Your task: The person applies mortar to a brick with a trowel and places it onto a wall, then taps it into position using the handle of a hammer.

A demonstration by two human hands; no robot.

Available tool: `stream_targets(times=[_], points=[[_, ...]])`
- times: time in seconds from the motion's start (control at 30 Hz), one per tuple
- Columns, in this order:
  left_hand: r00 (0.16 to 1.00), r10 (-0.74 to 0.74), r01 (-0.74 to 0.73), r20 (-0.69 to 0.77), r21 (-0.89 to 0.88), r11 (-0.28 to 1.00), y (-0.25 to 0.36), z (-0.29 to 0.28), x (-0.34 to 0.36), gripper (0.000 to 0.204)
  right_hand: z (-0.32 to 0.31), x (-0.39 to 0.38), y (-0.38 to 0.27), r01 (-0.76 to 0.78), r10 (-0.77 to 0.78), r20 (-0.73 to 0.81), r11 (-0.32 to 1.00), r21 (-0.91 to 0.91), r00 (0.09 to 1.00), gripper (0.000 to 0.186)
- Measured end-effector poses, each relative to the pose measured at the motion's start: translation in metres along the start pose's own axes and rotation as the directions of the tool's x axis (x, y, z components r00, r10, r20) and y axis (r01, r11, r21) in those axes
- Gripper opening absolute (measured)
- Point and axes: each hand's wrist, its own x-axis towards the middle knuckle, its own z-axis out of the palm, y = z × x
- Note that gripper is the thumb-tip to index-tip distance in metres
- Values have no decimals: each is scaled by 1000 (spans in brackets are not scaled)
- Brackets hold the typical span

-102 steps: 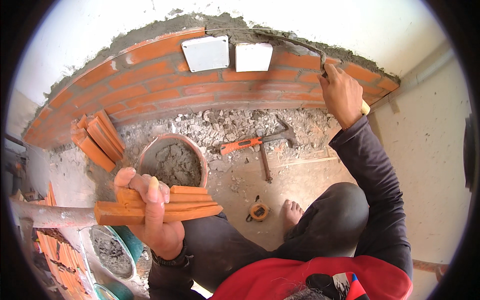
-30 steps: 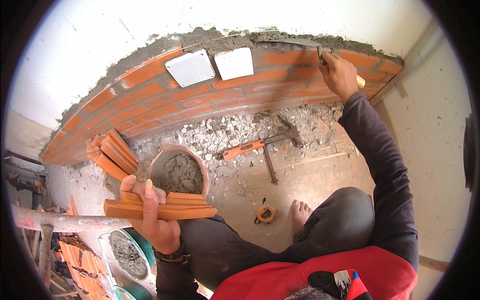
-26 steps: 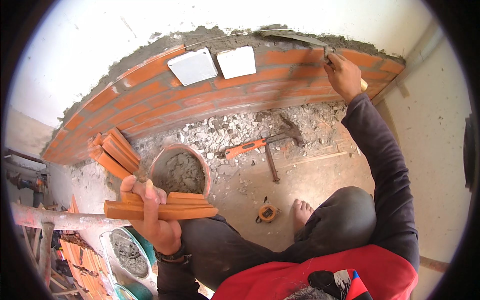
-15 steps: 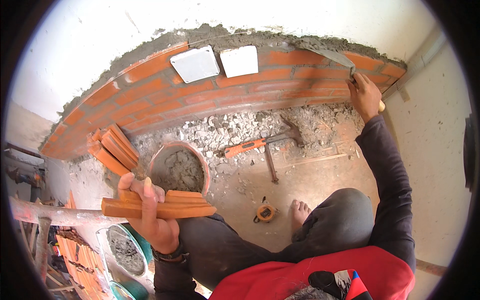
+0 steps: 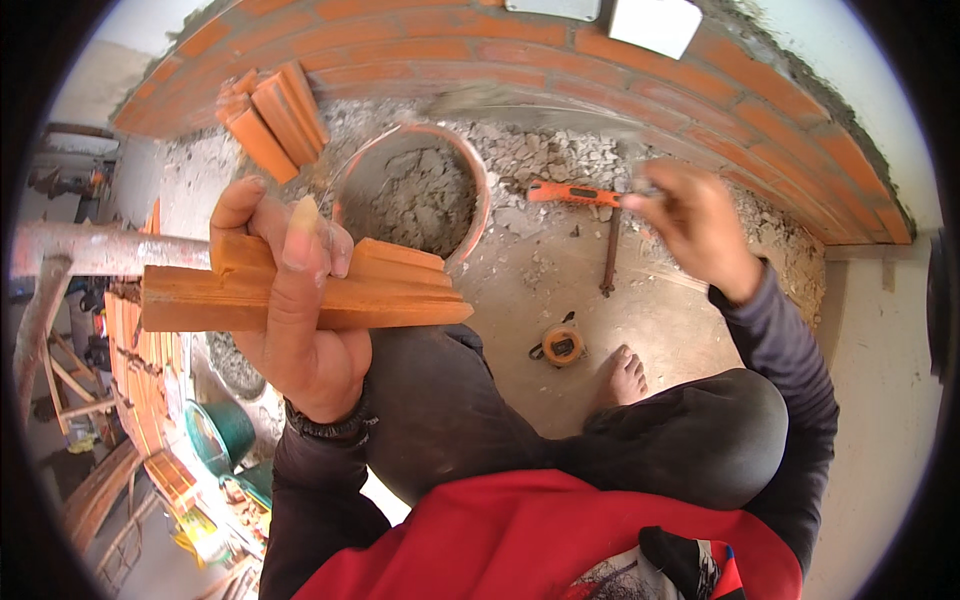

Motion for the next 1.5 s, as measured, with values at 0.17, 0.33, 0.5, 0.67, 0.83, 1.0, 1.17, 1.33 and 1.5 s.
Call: stream_targets(times=[0.17,0.33,0.5,0.67,0.83,1.0,1.17,1.33,1.5], points=[[998,15,-16,-57,-6,1000,13,-2,-5,46,83,59,-10,-485,156,738,837,254,657,43],[998,11,-10,-62,17,1000,18,-17,-5,47,83,51,22,-51,-11,656,996,75,755,47],[996,-24,29,-82,55,998,14,-18,-1,46,11,14,51,-120,93,742,993,-16,664,45],[999,-33,35,-36,40,999,2,-14,-2,44,-48,-50,68,-417,330,399,896,153,856,39],[992,-69,89,-103,202,975,-15,4,8,40,-33,-79,85,-409,487,-101,813,415,867,30],[989,-67,106,-131,321,941,-22,25,13,36,-13,-55,117,-290,312,-517,949,124,797,24],[984,-53,113,-170,371,922,-24,25,13,36,-1,-34,123,-274,287,-509,956,102,811,25],[977,-22,109,-212,410,905,-20,35,11,36,1,-28,140,-284,303,-508,952,117,806,24],[965,-8,121,-261,420,899,-14,38,9,36,9,-43,155,-323,364,-519,931,171,774,24]])
